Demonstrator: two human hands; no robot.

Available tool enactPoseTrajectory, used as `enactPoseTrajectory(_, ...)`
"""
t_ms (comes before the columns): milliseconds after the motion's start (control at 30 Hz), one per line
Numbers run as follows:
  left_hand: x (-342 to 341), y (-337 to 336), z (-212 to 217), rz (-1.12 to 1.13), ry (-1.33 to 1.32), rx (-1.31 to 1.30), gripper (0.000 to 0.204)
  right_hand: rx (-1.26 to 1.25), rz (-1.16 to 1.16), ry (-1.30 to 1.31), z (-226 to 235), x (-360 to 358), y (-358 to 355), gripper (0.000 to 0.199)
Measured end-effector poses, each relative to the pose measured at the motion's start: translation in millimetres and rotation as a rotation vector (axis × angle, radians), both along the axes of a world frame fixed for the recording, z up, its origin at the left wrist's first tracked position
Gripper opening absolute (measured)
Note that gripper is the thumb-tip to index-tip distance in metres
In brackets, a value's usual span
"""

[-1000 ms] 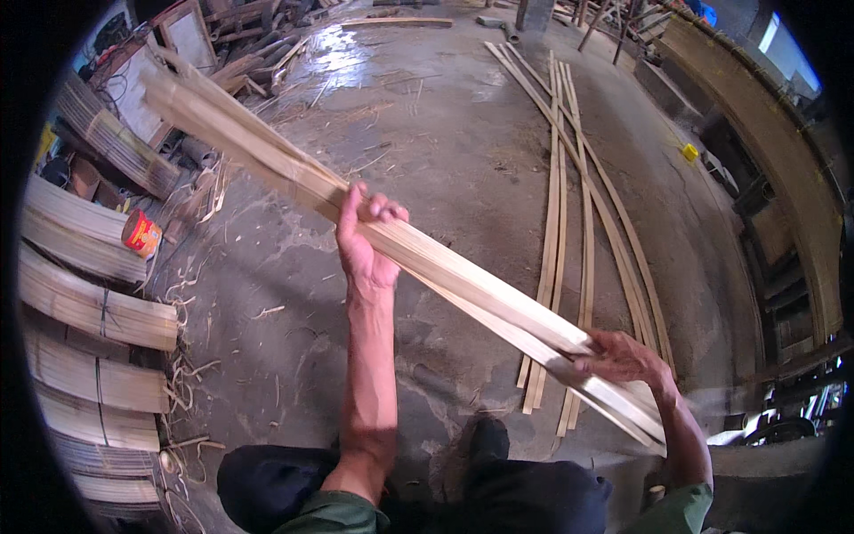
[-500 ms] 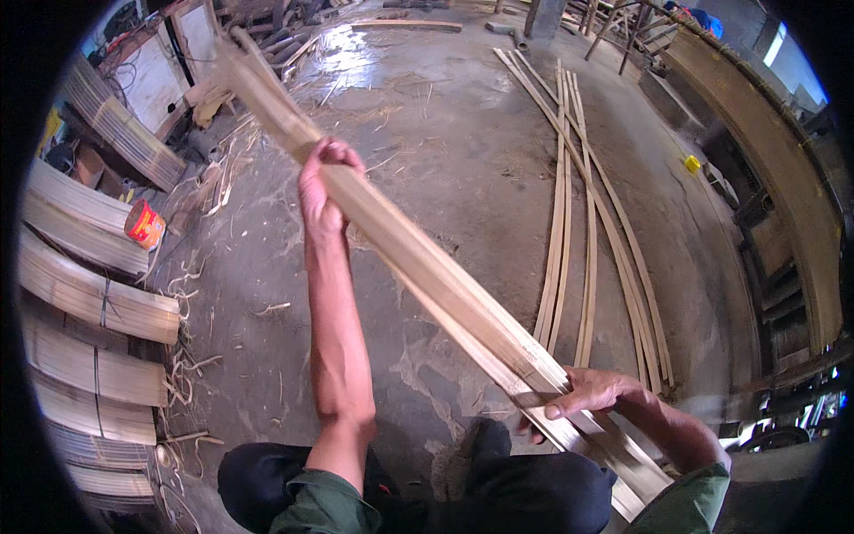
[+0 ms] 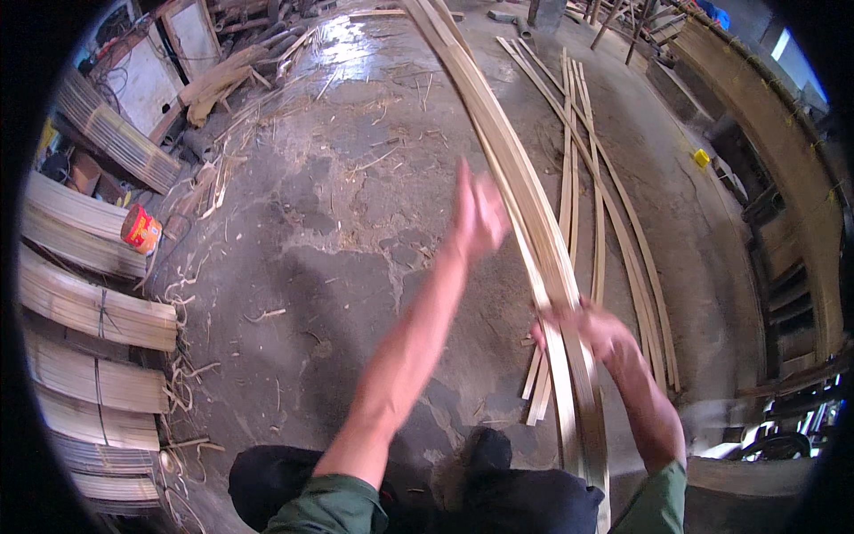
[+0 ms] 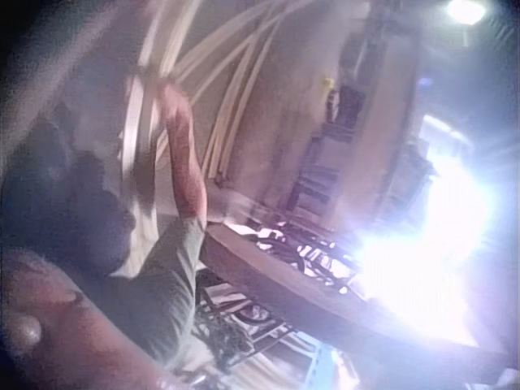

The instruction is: The person sits on the floor and sorts long, thin bamboo strips by hand. They pick up individual strips, align them, and place them into a neat pile. The person also unties a bundle of bamboo strips and adds them to the sorted pile.

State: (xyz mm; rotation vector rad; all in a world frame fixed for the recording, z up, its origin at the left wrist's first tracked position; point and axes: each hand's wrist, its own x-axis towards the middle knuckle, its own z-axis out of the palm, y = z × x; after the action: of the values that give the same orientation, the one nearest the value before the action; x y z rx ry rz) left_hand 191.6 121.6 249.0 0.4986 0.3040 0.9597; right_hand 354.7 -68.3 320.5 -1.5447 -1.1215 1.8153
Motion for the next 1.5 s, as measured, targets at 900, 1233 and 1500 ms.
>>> enactPoseTrajectory(900, 69, -223, -173, -0.189, 0.284, -0.539, 0.032, -0.189, -0.199, -0.049, -185, 87, -261, 0.068)
enactPoseTrajectory(1233, 64, -169, -187, -0.008, 0.442, -0.447, 0.030, -0.500, -0.114, -0.098, -184, 0, -273, 0.054)
enactPoseTrajectory(1500, 60, -175, -171, -0.172, 0.178, -0.642, 0.036, -0.376, -0.371, 0.156, -184, -9, -291, 0.041)
